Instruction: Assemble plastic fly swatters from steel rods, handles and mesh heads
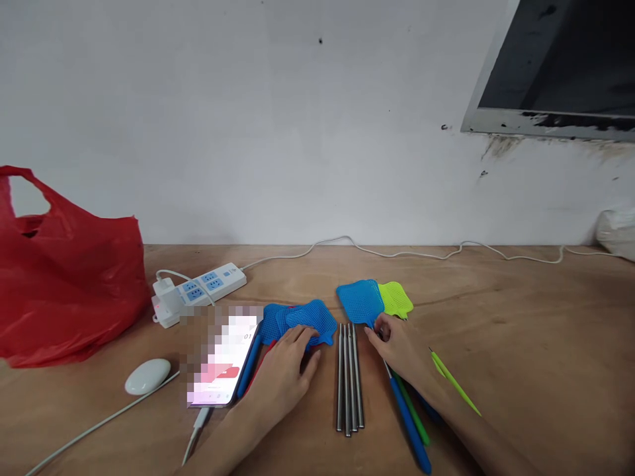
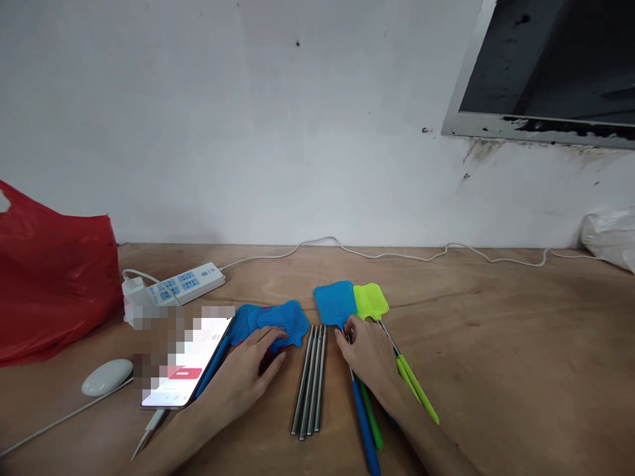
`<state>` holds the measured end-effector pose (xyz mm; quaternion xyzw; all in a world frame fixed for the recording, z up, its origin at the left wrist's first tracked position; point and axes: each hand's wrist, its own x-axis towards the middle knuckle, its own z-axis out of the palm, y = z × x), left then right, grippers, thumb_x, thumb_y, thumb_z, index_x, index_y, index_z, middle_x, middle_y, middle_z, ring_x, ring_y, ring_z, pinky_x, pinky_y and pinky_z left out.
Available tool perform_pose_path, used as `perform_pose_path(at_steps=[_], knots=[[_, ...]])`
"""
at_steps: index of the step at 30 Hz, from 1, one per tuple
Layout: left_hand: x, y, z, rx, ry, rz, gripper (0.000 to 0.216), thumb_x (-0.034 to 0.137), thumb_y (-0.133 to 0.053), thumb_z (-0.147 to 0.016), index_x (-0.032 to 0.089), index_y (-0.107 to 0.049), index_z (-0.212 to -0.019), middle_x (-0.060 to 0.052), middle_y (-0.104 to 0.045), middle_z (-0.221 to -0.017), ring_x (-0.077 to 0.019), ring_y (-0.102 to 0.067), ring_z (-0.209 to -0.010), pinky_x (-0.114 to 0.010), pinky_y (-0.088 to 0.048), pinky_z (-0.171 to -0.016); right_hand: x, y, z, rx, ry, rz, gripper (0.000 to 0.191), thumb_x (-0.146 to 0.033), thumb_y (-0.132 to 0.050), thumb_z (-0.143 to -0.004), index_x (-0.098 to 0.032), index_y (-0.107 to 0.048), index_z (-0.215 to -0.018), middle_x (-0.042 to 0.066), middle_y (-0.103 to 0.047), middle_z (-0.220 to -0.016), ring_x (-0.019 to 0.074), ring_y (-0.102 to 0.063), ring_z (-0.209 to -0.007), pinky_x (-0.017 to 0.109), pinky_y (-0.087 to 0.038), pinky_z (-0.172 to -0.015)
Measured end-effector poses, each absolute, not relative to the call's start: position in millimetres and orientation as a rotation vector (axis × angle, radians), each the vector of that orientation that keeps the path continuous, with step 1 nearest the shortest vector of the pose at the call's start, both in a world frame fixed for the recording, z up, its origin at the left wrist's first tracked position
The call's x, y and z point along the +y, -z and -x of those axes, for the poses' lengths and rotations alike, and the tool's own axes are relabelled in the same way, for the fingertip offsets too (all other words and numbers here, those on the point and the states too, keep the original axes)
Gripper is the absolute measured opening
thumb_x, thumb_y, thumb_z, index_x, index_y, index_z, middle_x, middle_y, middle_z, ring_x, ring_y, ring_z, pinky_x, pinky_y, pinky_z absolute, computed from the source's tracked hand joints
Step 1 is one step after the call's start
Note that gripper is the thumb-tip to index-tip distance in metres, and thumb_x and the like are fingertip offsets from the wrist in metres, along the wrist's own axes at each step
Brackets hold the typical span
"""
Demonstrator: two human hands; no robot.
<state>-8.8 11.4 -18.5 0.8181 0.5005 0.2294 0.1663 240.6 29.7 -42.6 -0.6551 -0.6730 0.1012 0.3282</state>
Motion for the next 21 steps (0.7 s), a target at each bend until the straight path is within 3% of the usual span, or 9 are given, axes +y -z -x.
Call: perform_pose_path(at_steps=[4, 7, 15, 21], knots=[[12.5, 16.3, 11.2, 1.441, -0.628, -2.331, 0.028, 0.013, -0.052, -0.091, 0.021, -0.063, -0.115, -0.01, -0.067, -0.119, -0.0301, -0.063, -0.11, -0.044, -0.052, -0.089, 28.8, 43.1, -244.1, -1.798, -0.232, 1.715, 0.007, -0.025, -0.062, -0.078, -0.023, -0.056, -0.08, -0.004, -0.05, -0.056, 0.0186, -0.049, -0.054, 0.028, -0.024, -0.055], [12.4, 14.6, 12.3, 1.428, -0.632, -2.333, 0.029, 0.011, -0.053, -0.09, 0.022, -0.063, -0.114, -0.008, -0.067, -0.119, -0.0291, -0.062, -0.111, -0.042, -0.052, -0.089, 27.4, 39.5, -244.6, -1.846, -0.246, 1.682, 0.011, -0.019, -0.062, -0.078, -0.023, -0.058, -0.087, -0.005, -0.051, -0.056, 0.0187, -0.05, -0.055, 0.027, -0.026, -0.055], [17.3, 8.9, 16.0, 1.489, -0.727, -2.339, 0.023, 0.012, -0.046, -0.094, 0.02, -0.062, -0.107, -0.009, -0.067, -0.112, -0.0251, -0.064, -0.103, -0.037, -0.052, -0.088, 17.3, 20.9, -231.0, -2.048, -0.434, 1.436, 0.005, -0.023, -0.058, -0.086, -0.023, -0.061, -0.083, -0.005, -0.061, -0.062, 0.0142, -0.052, -0.05, 0.026, -0.035, -0.053], [24.7, -2.6, 26.1, 1.715, -0.696, -2.325, 0.022, 0.014, -0.043, -0.095, 0.021, -0.061, -0.105, -0.005, -0.069, -0.099, -0.0219, -0.066, -0.085, -0.031, -0.048, -0.073, 10.4, 16.5, -224.0, -2.144, -0.442, 1.383, 0.005, -0.018, -0.061, -0.082, -0.023, -0.063, -0.082, -0.003, -0.065, -0.064, 0.0169, -0.059, -0.061, 0.026, -0.036, -0.059]])
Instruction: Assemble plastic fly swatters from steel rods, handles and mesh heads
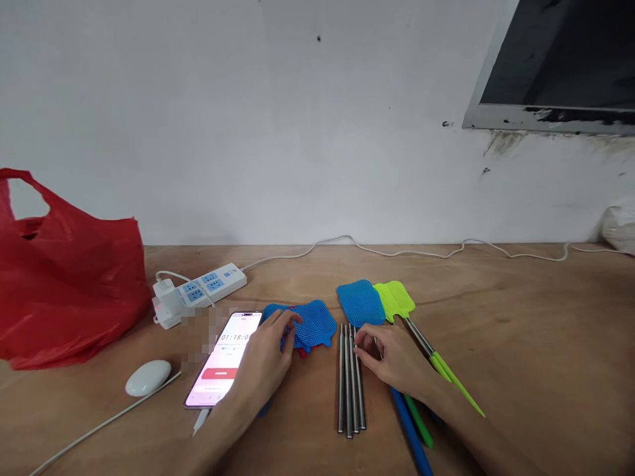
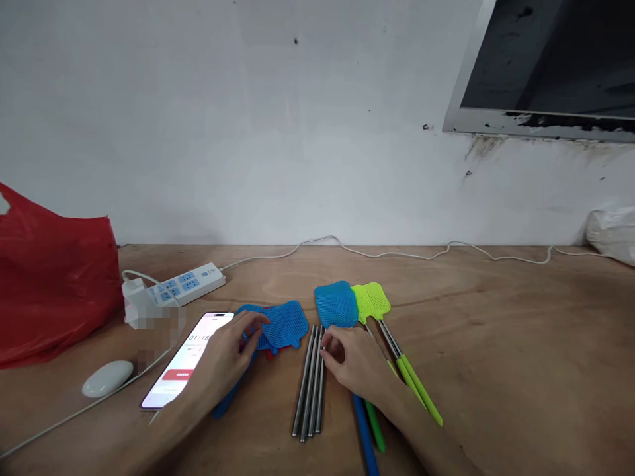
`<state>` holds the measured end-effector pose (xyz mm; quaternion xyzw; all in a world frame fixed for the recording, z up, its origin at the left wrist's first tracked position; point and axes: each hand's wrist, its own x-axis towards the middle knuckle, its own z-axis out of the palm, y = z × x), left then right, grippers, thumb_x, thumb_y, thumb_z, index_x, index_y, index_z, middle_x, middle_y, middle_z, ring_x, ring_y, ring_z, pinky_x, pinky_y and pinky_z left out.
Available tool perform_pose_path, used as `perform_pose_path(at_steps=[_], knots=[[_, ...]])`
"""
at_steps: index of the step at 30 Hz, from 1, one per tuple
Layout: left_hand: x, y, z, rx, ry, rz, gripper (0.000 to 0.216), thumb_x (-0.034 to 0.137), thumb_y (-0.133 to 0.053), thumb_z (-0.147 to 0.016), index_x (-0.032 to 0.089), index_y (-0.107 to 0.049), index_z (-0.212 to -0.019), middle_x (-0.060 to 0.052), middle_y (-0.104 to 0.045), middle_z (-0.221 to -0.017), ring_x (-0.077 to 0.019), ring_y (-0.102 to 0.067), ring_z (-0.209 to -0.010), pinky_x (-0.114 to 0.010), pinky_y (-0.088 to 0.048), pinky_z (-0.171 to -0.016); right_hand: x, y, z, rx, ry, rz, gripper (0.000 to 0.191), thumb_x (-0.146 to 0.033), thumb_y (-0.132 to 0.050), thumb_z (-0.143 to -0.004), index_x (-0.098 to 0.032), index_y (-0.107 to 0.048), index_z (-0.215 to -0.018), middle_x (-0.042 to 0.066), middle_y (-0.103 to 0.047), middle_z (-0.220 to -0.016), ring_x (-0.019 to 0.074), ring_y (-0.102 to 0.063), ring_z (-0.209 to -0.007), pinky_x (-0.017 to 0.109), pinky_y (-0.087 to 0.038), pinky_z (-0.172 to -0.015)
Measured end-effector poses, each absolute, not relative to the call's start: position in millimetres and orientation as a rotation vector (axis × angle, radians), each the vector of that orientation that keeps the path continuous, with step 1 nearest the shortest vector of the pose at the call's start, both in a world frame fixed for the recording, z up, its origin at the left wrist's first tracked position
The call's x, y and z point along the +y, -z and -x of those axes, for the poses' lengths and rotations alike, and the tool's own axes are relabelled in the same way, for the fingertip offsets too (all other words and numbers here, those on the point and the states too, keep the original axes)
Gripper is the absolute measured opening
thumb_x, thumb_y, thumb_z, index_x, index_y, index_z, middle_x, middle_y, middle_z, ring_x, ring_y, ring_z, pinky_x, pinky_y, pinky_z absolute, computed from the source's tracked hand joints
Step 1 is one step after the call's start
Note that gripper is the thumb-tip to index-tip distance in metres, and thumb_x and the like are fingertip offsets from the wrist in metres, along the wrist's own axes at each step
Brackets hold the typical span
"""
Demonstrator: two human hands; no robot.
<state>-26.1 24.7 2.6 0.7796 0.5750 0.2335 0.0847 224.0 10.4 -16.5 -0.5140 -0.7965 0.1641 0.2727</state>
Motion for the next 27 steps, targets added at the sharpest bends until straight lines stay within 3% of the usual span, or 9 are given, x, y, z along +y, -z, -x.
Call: perform_pose_path(at_steps=[5, 11, 17, 27], knots=[[28.0, -10.7, 31.2, 1.996, -0.467, -2.278, 0.019, 0.029, -0.046, -0.097, 0.022, -0.063, -0.092, -0.002, -0.067, -0.07, -0.0242, -0.064, -0.066, -0.029, -0.031, -0.055, 6.6, 17.5, -220.0, -2.187, -0.401, 1.427, 0.008, -0.015, -0.059, -0.08, -0.022, -0.063, -0.08, -0.002, -0.065, -0.065, 0.0181, -0.061, -0.066, 0.027, -0.033, -0.06], [24.2, -10.7, 26.2, 2.088, -0.194, -2.32, 0.04, 0.039, -0.05, -0.095, 0.021, -0.061, -0.061, -0.006, -0.064, -0.061, -0.0265, -0.064, -0.066, -0.029, -0.025, -0.053, 4.1, 16.5, -218.6, -2.2, -0.332, 1.487, 0.008, -0.015, -0.061, -0.075, -0.022, -0.059, -0.077, -0.002, -0.065, -0.067, 0.0174, -0.058, -0.066, 0.027, -0.028, -0.059], [23.4, -8.1, 25.2, 2.093, -0.07, -2.359, 0.044, 0.042, -0.047, -0.096, 0.02, -0.066, -0.063, -0.008, -0.065, -0.062, -0.0282, -0.066, -0.065, -0.03, -0.028, -0.054, 3.5, 20.8, -216.5, -2.204, -0.255, 1.54, 0.011, -0.016, -0.063, -0.072, -0.022, -0.054, -0.074, -0.001, -0.065, -0.071, 0.0188, -0.06, -0.072, 0.028, -0.027, -0.059], [19.8, -8.4, 23.3, 2.088, -0.021, -2.394, 0.039, 0.041, -0.049, -0.093, 0.019, -0.069, -0.068, -0.009, -0.068, -0.066, -0.0282, -0.068, -0.069, -0.029, -0.034, -0.057, 2.5, 26.4, -213.1, -2.223, -0.195, 1.677, 0.01, -0.013, -0.059, -0.082, -0.022, -0.053, -0.084, 0.003, -0.064, -0.071, 0.0224, -0.06, -0.065, 0.032, -0.017, -0.055]])
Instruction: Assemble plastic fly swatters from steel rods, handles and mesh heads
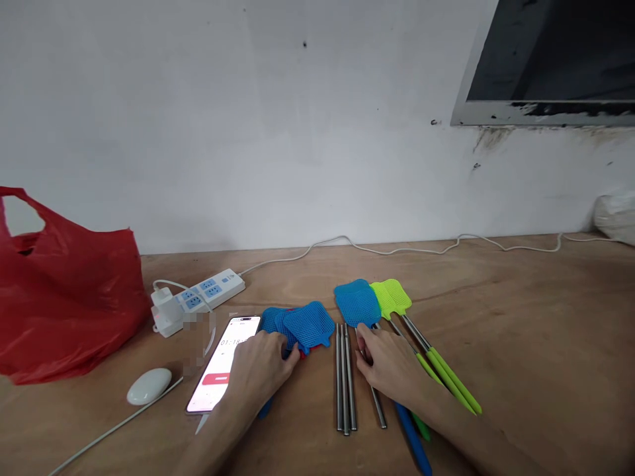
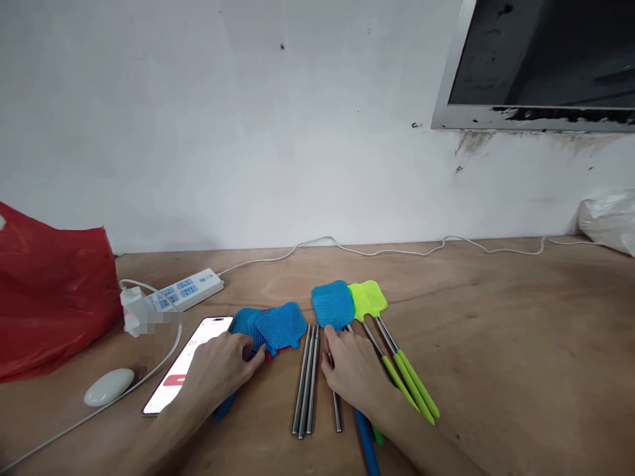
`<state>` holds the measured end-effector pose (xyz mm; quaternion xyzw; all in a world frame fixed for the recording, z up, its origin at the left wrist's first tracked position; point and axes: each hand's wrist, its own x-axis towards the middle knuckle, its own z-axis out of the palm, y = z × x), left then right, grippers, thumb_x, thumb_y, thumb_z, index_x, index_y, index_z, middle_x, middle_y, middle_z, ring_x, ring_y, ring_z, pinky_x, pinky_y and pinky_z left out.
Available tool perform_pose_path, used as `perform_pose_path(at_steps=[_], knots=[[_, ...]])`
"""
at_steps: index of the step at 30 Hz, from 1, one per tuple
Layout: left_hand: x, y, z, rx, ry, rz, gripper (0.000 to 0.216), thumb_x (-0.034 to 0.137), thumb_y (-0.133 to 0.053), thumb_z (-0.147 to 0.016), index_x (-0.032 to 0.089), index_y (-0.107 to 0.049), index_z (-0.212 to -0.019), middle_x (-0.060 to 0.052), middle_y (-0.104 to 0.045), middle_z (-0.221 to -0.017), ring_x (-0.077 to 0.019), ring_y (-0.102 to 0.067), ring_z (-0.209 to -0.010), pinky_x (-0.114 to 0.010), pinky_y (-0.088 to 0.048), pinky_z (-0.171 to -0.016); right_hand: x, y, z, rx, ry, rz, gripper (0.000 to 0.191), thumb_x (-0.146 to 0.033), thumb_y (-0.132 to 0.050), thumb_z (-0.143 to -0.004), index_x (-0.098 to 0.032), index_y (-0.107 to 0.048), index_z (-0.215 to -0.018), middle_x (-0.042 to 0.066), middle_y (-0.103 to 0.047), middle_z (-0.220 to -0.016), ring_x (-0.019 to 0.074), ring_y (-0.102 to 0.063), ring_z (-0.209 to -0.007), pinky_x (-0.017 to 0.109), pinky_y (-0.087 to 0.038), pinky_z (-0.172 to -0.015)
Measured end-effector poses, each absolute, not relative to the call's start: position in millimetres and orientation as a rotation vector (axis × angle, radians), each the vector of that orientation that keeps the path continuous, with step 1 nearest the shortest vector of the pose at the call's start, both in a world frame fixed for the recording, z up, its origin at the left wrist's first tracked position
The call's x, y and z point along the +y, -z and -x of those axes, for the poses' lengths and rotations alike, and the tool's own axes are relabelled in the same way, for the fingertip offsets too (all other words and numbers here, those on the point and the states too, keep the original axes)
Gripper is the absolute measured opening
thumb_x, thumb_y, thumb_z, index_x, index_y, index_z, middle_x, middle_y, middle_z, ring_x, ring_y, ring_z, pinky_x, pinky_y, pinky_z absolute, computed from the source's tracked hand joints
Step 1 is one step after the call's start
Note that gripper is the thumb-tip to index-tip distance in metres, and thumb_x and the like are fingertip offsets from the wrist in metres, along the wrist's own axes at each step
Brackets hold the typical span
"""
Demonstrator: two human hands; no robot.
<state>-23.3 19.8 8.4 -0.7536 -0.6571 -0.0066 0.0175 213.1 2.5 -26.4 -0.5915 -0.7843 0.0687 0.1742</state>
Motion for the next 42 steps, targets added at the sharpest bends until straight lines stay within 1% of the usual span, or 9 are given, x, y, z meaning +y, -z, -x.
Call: perform_pose_path(at_steps=[5, 10, 13, 16, 21, 26, 30, 36, 42], knots=[[18.9, -9.1, 23.4, -2.053, 0.023, 2.334, 0.037, 0.039, -0.048, -0.092, 0.019, -0.069, -0.069, -0.01, -0.069, -0.066, -0.0289, -0.069, -0.069, -0.03, -0.035, -0.057, 3.2, 16.5, -213.5, -2.232, -0.306, 1.683, 0.019, -0.007, -0.061, -0.073, -0.022, -0.051, -0.079, 0.004, -0.061, -0.069, 0.0224, -0.055, -0.062, 0.031, -0.014, -0.054], [18.2, -9.9, 22.9, -2.039, 0.015, 2.349, 0.037, 0.04, -0.049, -0.091, 0.018, -0.068, -0.067, -0.011, -0.069, -0.067, -0.0289, -0.069, -0.067, -0.031, -0.036, -0.057, 13.1, 7.1, -221.4, -2.188, -0.55, 1.506, 0.027, -0.006, -0.061, -0.063, -0.024, -0.042, -0.071, -0.004, -0.052, -0.061, 0.0178, -0.05, -0.062, 0.026, -0.023, -0.054], [16.8, -10.4, 21.8, -2.009, 0.001, 2.378, 0.037, 0.04, -0.05, -0.089, 0.018, -0.066, -0.064, -0.011, -0.069, -0.066, -0.0299, -0.069, -0.067, -0.031, -0.036, -0.056, 19.3, 7.6, -223.8, -2.097, -0.704, 1.373, 0.027, -0.007, -0.055, -0.063, -0.025, -0.038, -0.072, -0.009, -0.045, -0.058, 0.0123, -0.043, -0.053, 0.024, -0.027, -0.051], [14.7, -9.2, 20.6, -1.969, -0.015, 2.416, 0.033, 0.038, -0.051, -0.087, 0.019, -0.065, -0.063, -0.011, -0.069, -0.066, -0.0312, -0.069, -0.068, -0.032, -0.035, -0.056, 20.7, 13.2, -223.7, -1.971, -0.78, 1.283, 0.025, -0.009, -0.049, -0.066, -0.026, -0.033, -0.074, -0.01, -0.039, -0.059, 0.0109, -0.039, -0.051, 0.022, -0.029, -0.049], [12.0, -3.2, 20.0, -1.889, -0.021, 2.498, 0.022, 0.033, -0.055, -0.082, 0.019, -0.065, -0.067, -0.01, -0.069, -0.07, -0.0294, -0.068, -0.068, -0.031, -0.034, -0.055, 17.7, 21.8, -222.6, -1.769, -0.888, 1.159, 0.024, -0.01, -0.052, -0.069, -0.026, -0.036, -0.076, -0.011, -0.036, -0.056, 0.01, -0.035, -0.048, 0.022, -0.025, -0.046], [11.1, 0.9, 19.5, -1.812, 0.061, 2.594, 0.024, 0.033, -0.054, -0.081, 0.02, -0.063, -0.064, -0.007, -0.068, -0.067, -0.0252, -0.065, -0.062, -0.031, -0.026, -0.052, 17.6, 23.4, -225.0, -2.02, -0.603, 1.234, 0.027, -0.007, -0.053, -0.065, -0.026, -0.039, -0.079, -0.013, -0.036, -0.051, 0.0094, -0.036, -0.043, 0.022, -0.025, -0.047], [10.4, 0.9, 18.4, -1.781, 0.166, 2.652, 0.026, 0.034, -0.055, -0.082, 0.02, -0.06, -0.06, -0.003, -0.065, -0.061, -0.0191, -0.059, -0.054, -0.029, -0.023, -0.05, 17.7, 23.7, -228.4, -2.175, -0.379, 1.245, 0.023, -0.008, -0.058, -0.062, -0.023, -0.048, -0.076, -0.009, -0.043, -0.051, 0.0127, -0.046, -0.051, 0.025, -0.027, -0.055], [12.5, 4.1, 19.6, -1.77, 0.257, 2.693, 0.026, 0.032, -0.056, -0.08, 0.02, -0.057, -0.057, -0.002, -0.064, -0.059, -0.0182, -0.059, -0.054, -0.029, -0.023, -0.051, 16.4, 27.0, -229.0, -2.183, -0.332, 1.289, 0.014, -0.011, -0.062, -0.063, -0.021, -0.057, -0.071, -0.004, -0.052, -0.056, 0.0155, -0.046, -0.057, 0.03, -0.019, -0.06], [11.8, 3.2, 18.7, -1.757, 0.322, 2.733, 0.026, 0.03, -0.056, -0.08, 0.02, -0.054, -0.057, -0.001, -0.062, -0.057, -0.0169, -0.057, -0.053, -0.028, -0.022, -0.051, 16.6, 29.3, -228.9, -1.986, -0.486, 1.275, 0.014, -0.011, -0.063, -0.066, -0.022, -0.062, -0.073, -0.004, -0.053, -0.056, 0.0157, -0.048, -0.058, 0.03, -0.022, -0.061]])
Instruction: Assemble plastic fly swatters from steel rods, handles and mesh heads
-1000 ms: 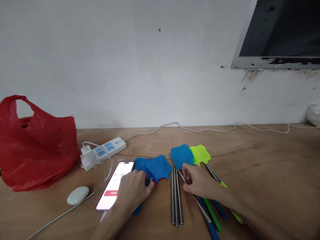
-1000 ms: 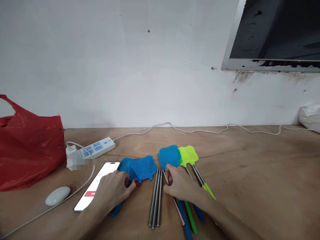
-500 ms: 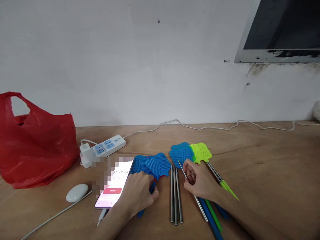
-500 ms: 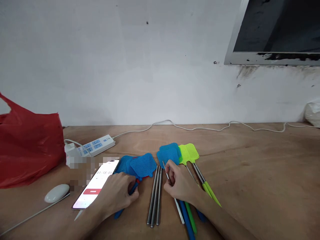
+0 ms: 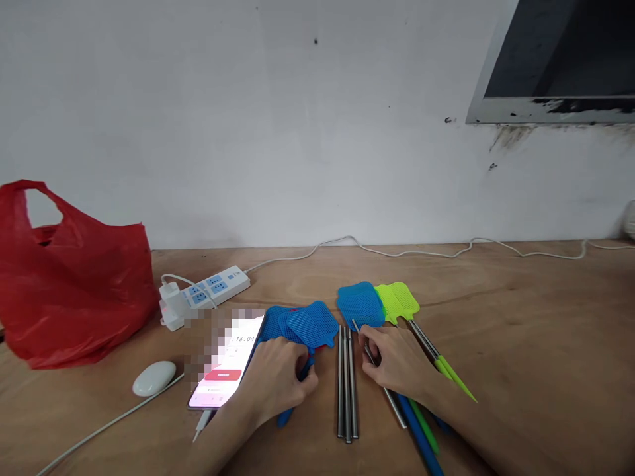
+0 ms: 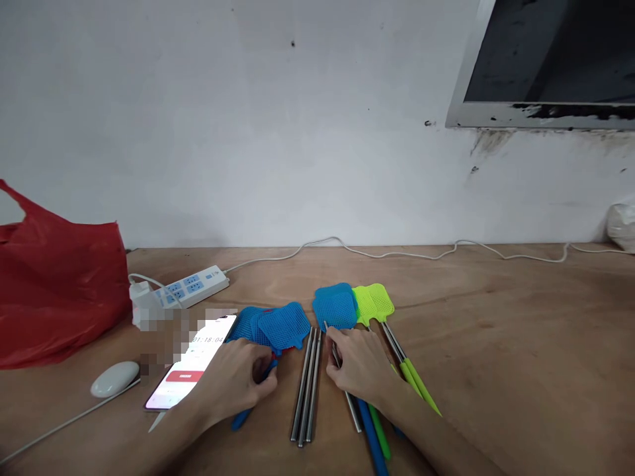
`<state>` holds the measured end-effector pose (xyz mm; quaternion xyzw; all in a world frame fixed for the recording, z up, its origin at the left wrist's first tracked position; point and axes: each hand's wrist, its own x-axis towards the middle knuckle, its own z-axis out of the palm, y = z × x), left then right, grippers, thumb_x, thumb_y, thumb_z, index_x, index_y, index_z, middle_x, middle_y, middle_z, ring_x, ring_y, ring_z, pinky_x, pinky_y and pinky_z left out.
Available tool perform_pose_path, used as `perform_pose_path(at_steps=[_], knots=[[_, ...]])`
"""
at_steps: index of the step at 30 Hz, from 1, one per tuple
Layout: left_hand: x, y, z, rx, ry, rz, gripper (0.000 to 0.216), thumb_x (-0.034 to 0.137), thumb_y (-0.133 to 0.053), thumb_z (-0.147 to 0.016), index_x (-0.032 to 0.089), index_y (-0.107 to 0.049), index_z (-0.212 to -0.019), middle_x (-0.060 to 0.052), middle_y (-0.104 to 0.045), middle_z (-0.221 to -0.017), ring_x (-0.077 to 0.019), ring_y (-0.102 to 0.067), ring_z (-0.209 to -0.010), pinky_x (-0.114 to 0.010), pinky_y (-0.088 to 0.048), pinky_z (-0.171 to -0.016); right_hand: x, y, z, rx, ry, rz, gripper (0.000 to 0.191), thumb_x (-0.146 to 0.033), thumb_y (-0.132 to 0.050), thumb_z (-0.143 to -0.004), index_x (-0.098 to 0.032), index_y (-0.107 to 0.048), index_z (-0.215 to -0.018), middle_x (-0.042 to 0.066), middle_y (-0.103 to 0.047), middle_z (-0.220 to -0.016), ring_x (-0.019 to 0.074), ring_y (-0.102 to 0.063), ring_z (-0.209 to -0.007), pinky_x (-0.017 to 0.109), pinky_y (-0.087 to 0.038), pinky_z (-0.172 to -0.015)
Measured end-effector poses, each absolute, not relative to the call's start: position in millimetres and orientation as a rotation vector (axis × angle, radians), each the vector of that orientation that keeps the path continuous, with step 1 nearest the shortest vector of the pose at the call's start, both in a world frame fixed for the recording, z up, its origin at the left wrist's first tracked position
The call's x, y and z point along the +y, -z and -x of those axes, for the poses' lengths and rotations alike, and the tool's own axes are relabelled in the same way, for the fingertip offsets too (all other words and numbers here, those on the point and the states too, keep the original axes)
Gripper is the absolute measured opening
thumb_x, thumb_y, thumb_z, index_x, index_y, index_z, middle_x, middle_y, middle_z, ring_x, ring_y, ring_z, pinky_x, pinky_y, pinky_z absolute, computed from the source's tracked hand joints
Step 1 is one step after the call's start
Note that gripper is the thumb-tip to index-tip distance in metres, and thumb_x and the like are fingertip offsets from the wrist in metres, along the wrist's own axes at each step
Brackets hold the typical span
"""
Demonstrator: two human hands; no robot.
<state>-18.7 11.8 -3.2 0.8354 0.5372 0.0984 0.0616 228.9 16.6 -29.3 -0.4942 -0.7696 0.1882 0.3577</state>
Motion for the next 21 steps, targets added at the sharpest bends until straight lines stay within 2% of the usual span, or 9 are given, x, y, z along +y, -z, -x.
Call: perform_pose_path(at_steps=[4, 9, 13, 17, 21], knots=[[9.3, -0.9, 16.2, 1.554, -0.333, -2.541, 0.026, 0.027, -0.051, -0.086, 0.021, -0.05, -0.06, 0.0, -0.061, -0.058, -0.0171, -0.058, -0.056, -0.028, -0.024, -0.053, 24.1, 29.2, -230.0, -1.696, -0.708, 1.213, 0.014, -0.015, -0.065, -0.068, -0.023, -0.058, -0.077, -0.006, -0.054, -0.056, 0.0125, -0.044, -0.05, 0.027, -0.027, -0.055], [7.2, -1.1, 14.9, 1.433, -0.33, -2.593, 0.025, 0.032, -0.039, -0.097, 0.022, -0.051, -0.077, 0.0, -0.06, -0.061, -0.0199, -0.058, -0.057, -0.03, -0.023, -0.053, 34.6, 27.6, -231.2, -1.2, -0.987, 1.099, 0.025, -0.035, -0.068, -0.075, -0.026, -0.047, -0.085, -0.006, -0.063, -0.062, 0.0112, -0.045, -0.044, 0.023, -0.03, -0.043], [4.6, 0.3, 14.4, 1.354, -0.308, -2.631, 0.02, 0.03, -0.035, -0.1, 0.023, -0.05, -0.09, -0.002, -0.064, -0.07, -0.0241, -0.062, -0.063, -0.031, -0.024, -0.055, 35.2, 25.5, -230.1, -0.944, -1.164, 1.001, 0.036, -0.04, -0.076, -0.071, -0.022, -0.06, -0.097, -0.001, -0.07, -0.068, 0.0118, -0.053, -0.048, 0.022, -0.041, -0.043], [2.0, 0.8, 14.1, 1.28, -0.302, -2.648, 0.018, 0.031, -0.033, -0.104, 0.024, -0.047, -0.096, -0.003, -0.069, -0.083, -0.0251, -0.066, -0.072, -0.031, -0.032, -0.06, 33.8, 24.9, -227.5, -0.8, -1.239, 0.912, 0.032, -0.044, -0.083, -0.068, -0.018, -0.07, -0.081, 0.001, -0.071, -0.07, 0.0122, -0.061, -0.058, 0.023, -0.052, -0.053], [1.7, 1.4, 14.2, 1.27, -0.305, -2.643, 0.017, 0.032, -0.033, -0.106, 0.024, -0.046, -0.1, -0.003, -0.07, -0.087, -0.0257, -0.067, -0.076, -0.031, -0.035, -0.063, 30.9, 24.2, -222.8, -0.766, -1.275, 0.859, 0.029, -0.045, -0.086, -0.068, -0.019, -0.073, -0.075, 0.001, -0.072, -0.069, 0.0123, -0.065, -0.06, 0.022, -0.055, -0.058]])
